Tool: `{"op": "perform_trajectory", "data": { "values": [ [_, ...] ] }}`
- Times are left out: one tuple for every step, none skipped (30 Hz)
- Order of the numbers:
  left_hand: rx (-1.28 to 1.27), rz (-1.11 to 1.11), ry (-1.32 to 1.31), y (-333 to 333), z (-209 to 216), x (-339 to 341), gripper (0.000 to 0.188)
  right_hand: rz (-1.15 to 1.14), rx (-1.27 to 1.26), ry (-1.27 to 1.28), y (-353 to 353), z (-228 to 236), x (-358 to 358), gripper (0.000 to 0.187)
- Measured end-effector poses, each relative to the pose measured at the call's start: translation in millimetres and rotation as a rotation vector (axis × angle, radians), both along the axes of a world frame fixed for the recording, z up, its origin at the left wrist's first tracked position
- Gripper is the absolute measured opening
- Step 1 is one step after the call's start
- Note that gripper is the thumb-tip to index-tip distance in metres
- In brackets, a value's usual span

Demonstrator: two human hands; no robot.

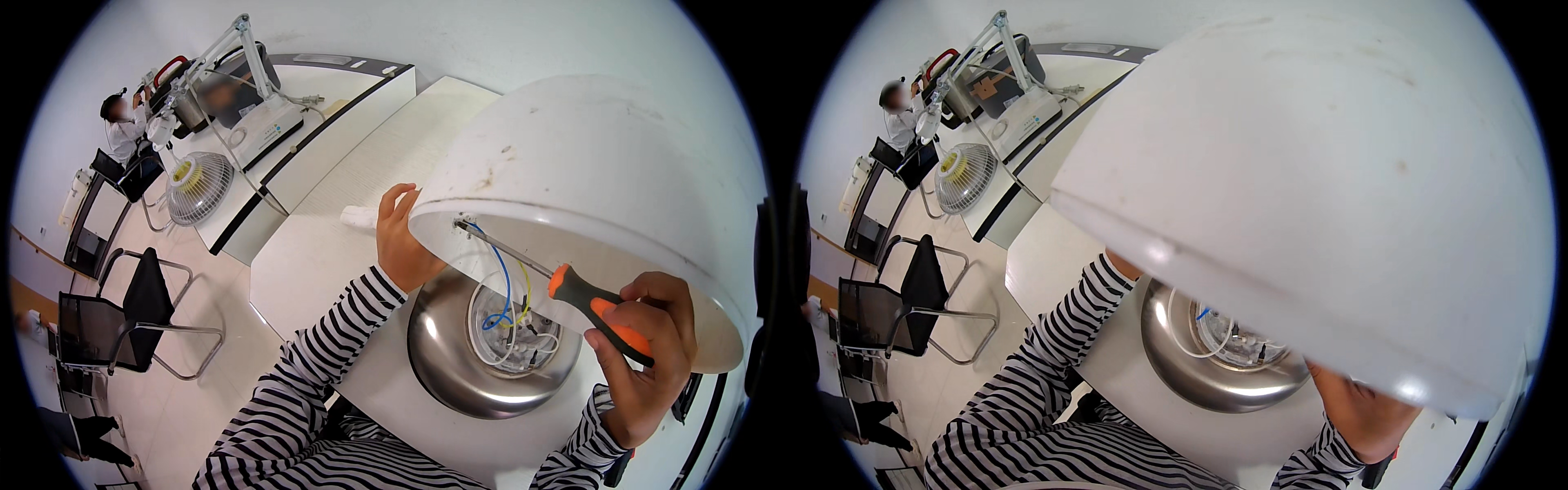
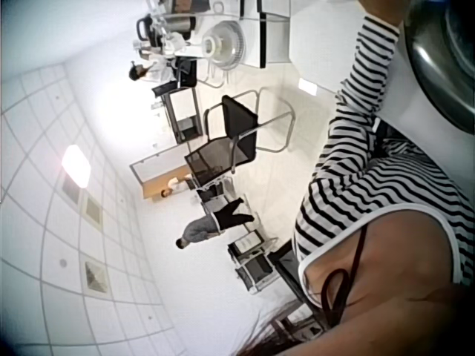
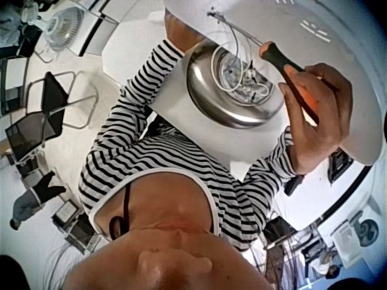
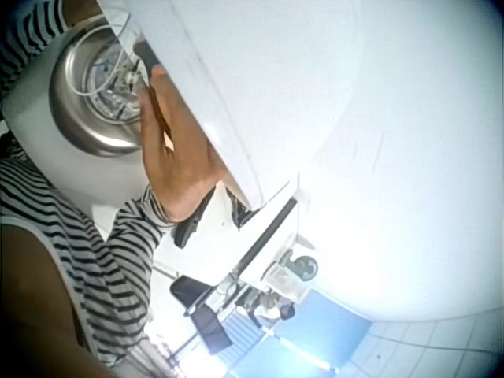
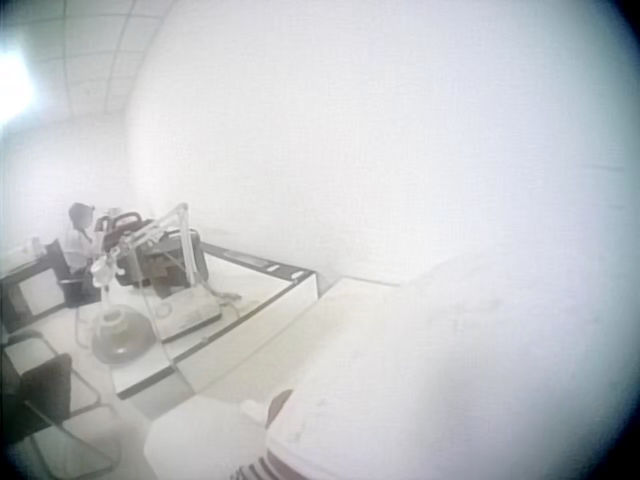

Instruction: The person assembles a lamp by securing the lampshade to the base using a manual screwdriver and a cordless electric screwdriver. They repeatedly tighten and loosen screws while adjusting the shade and wires.

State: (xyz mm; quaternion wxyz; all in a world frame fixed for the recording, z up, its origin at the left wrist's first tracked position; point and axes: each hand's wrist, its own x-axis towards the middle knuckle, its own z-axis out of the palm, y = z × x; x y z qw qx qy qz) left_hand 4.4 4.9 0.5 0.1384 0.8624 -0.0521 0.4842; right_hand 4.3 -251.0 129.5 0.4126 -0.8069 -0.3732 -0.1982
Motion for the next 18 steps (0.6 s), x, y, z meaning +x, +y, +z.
{"op": "perform_trajectory", "data": {
  "values": [
    [0.007, 0.005, -0.021, -1, 3, 0, 0.033, -0.004, 0.001, 0.003, 0, 0, 0, 0.027],
    [0.0, 0.001, -0.041, -1, 3, 0, 0.033, -0.007, 0.002, 0.007, 0, 0, 0, 0.027],
    [-0.007, -0.002, -0.061, -2, 2, 1, 0.033, -0.01, 0.002, 0.014, 1, 0, -1, 0.027],
    [-0.027, -0.01, -0.079, 0, -1, 3, 0.033, -0.007, 0.003, 0.019, 1, 0, -1, 0.027],
    [-0.039, -0.012, -0.073, 1, -3, 2, 0.034, -0.003, 0.005, 0.024, 1, 0, -1, 0.027],
    [-0.051, -0.013, -0.066, 2, -4, 2, 0.034, 0.005, 0.006, 0.028, 2, -1, -1, 0.026],
    [-0.056, -0.019, -0.035, 0, -2, 2, 0.035, 0.0, 0.005, 0.021, 0, 0, -1, 0.026],
    [-0.064, -0.02, -0.021, -2, -1, 3, 0.036, -0.004, 0.003, 0.013, -1, 1, 0, 0.026],
    [-0.072, -0.022, -0.007, -4, 1, 4, 0.037, -0.011, -0.002, -0.004, -2, 1, 0, 0.026],
    [-0.079, -0.005, -0.005, -3, 1, 1, 0.038, -0.005, 0.0, -0.006, -2, 0, 1, 0.026],
    [-0.073, 0.003, -0.021, -2, -1, 1, 0.039, 0.0, 0.001, -0.008, -1, -1, 1, 0.026],
    [-0.066, 0.01, -0.037, -1, -2, 0, 0.04, 0.003, 0.005, -0.001, -1, -3, 1, 0.026],
    [-0.047, 0.003, -0.072, 1, -6, 4, 0.04, 0.011, -0.005, -0.003, -1, -2, 1, 0.026],
    [-0.038, 0.0, -0.09, 2, -9, 5, 0.04, 0.019, -0.014, -0.004, -2, -2, 1, 0.027],
    [-0.029, -0.002, -0.108, 2, -10, 6, 0.04, 0.038, -0.036, -0.012, -3, 0, 1, 0.027],
    [-0.03, -0.004, -0.11, 2, -10, 6, 0.039, 0.046, -0.05, -0.022, -4, 1, 1, 0.027],
    [-0.027, -0.006, -0.112, 1, -10, 7, 0.039, 0.054, -0.063, -0.032, -5, 1, 2, 0.027],
    [-0.024, -0.009, -0.114, 1, -11, 7, 0.038, 0.053, -0.068, -0.044, -5, 1, 2, 0.027]
  ]
}}
